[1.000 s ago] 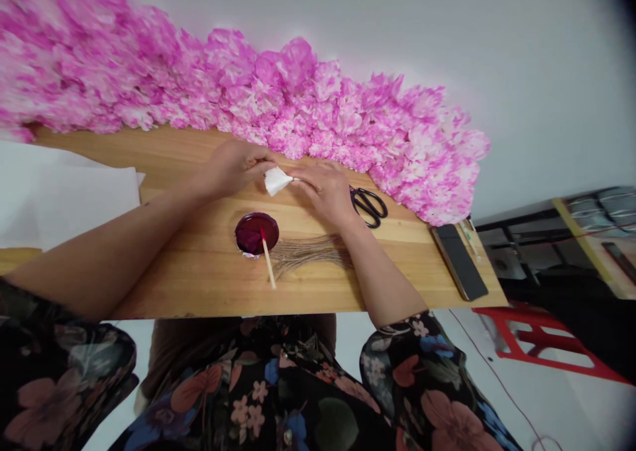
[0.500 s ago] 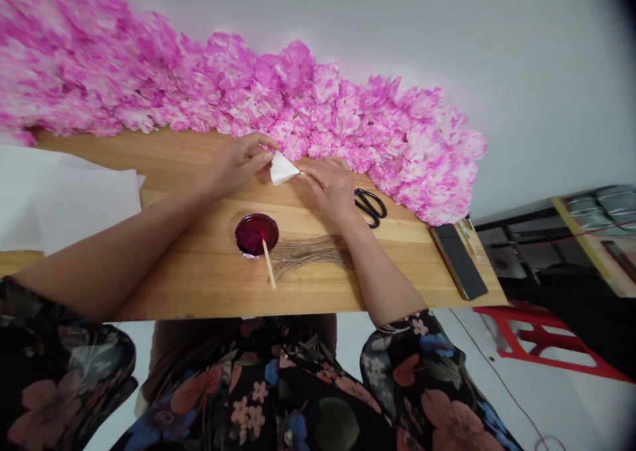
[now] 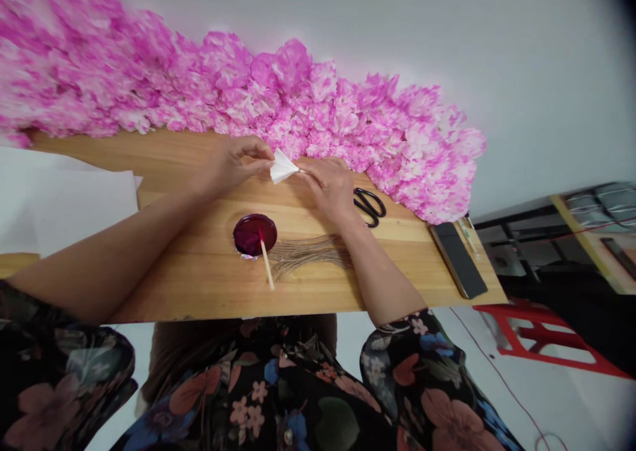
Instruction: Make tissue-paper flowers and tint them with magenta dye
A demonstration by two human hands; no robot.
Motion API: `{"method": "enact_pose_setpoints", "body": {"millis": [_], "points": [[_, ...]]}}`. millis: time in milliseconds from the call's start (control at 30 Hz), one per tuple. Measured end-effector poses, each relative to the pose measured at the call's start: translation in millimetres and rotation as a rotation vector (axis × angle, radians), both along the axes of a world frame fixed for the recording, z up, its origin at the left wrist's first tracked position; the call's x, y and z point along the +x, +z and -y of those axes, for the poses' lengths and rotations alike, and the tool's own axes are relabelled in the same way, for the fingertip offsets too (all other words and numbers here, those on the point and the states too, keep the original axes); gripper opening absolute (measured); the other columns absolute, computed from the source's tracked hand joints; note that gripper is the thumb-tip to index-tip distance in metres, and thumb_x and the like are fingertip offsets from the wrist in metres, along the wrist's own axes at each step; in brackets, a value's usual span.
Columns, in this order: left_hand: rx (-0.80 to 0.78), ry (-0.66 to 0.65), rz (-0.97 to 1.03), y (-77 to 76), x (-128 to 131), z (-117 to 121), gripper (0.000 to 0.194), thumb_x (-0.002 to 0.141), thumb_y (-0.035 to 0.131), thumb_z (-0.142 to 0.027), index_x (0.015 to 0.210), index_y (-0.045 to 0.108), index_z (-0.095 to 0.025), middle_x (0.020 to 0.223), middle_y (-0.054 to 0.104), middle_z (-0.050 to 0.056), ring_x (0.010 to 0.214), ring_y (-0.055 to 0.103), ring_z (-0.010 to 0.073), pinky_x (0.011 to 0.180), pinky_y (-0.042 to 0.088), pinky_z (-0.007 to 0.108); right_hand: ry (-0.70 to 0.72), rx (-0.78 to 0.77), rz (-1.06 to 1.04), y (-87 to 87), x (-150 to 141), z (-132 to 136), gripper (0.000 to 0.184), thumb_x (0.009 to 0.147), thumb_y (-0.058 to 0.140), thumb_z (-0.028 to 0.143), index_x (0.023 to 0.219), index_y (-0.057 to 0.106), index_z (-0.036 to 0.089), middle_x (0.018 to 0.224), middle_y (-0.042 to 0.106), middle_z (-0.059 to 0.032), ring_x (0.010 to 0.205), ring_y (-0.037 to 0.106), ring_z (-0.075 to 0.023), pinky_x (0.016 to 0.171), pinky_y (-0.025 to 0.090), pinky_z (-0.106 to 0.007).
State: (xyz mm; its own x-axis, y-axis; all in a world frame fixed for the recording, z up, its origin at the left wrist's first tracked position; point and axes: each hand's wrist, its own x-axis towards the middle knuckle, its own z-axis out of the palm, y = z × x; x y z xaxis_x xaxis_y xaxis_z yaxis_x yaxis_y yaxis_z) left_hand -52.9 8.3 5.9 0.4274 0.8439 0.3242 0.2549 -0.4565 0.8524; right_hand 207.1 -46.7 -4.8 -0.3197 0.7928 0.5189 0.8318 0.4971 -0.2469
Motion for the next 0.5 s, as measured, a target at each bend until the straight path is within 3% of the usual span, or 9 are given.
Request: {"method": "enact_pose_setpoints", "body": {"millis": [133,333,500], "points": [[-0.04,-0.036,-0.034,-6.1,1.5,-3.0,0.029,0.092,0.074,-0.052,0.1,0.083,-0.026,0.106,0.086,0.007,0.1,0.081,0.0264,0.088,0.064,0.034,0.025,-0.006,-0.011,-0.6,-1.0,0.3,0.027,0.117,0.062,0.038,0.129,0.085,0.035,0.125,0.089,-0.0023,0.115,0.082,-0.0241,0.109,0.057,-0.045],[-0.052,-0.097,-0.067,3.2,6.4,8.7,0.037,0.09,0.074,-0.056,0.104,0.087,-0.024,0.113,0.088,0.004,0.105,0.079,0.0244,0.096,0.062,0.035,0.076,-0.025,-0.049,-1.9,-3.8,1.6,0.026,0.116,0.062,0.034,0.126,0.086,0.035,0.124,0.089,-0.0011,0.116,0.083,-0.0224,0.113,0.056,-0.047],[0.06,-0.017,-0.104,6.0,7.0,12.4,0.032,0.091,0.068,-0.048,0.099,0.086,-0.023,0.105,0.088,0.004,0.096,0.077,0.0218,0.09,0.057,0.035,0.098,-0.035,-0.035,-1.0,-5.5,2.2,0.025,0.116,0.064,0.037,0.125,0.087,0.034,0.122,0.09,-0.0019,0.112,0.083,-0.0222,0.114,0.057,-0.047]]}}
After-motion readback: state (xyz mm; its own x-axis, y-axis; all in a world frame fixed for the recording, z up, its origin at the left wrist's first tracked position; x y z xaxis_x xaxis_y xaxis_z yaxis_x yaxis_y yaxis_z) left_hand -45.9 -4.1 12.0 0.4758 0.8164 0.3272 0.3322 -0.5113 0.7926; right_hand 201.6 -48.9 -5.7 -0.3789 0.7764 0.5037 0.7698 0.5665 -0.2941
